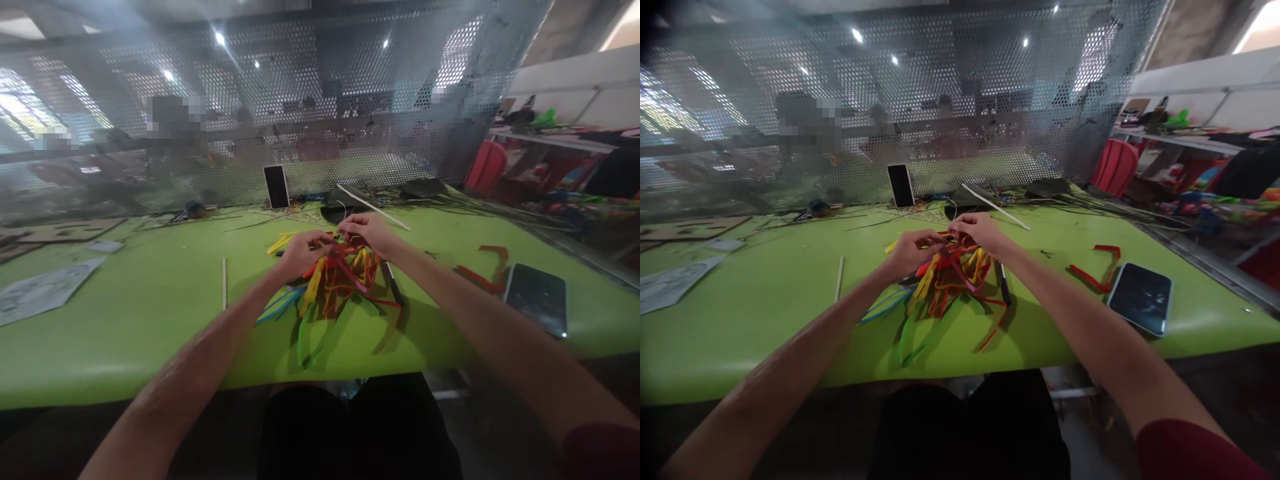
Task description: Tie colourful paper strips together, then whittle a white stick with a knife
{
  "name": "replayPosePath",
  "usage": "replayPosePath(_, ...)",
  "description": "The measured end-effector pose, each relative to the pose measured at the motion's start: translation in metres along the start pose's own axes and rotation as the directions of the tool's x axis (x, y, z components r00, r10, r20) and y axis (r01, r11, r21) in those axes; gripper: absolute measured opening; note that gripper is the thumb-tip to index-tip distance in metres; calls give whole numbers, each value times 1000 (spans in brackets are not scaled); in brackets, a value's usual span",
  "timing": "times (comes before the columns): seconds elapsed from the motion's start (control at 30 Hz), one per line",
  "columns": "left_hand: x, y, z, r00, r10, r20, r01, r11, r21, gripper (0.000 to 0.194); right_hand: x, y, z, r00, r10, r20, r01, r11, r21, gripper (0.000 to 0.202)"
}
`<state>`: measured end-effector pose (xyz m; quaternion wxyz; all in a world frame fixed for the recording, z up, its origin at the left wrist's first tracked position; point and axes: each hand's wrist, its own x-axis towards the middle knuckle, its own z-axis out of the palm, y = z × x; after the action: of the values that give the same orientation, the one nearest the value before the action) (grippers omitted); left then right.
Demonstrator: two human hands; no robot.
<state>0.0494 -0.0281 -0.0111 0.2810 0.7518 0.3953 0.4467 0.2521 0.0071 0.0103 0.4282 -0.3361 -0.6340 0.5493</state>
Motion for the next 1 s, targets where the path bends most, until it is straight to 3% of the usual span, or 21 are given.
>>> replayPosePath(0.13,2,-2,-1,999,-36,-11,36,998,-46,22,-3,1,4,996,-38,77,48,990,-130,23)
replayPosePath(0.33,6,-14,-1,995,-63,-77,59,996,-62,20,-3,3,8,995,-100,-31,92,976,-199,27)
replayPosePath(0.57,8,-18,1,981,-56,-187,42,996,-74,17,-2,5,12,973,-228,-34,212,942,-260,24)
replayPosePath(0.8,7,-21,-1,975,-101,-198,90,994,-68,17,-9,12,22,919,-390,51,378,842,-385,21)
replayPosePath(1.0,7,-21,1,973,-132,-190,126,991,-41,19,-14,10,25,891,-438,122,426,710,-561,14)
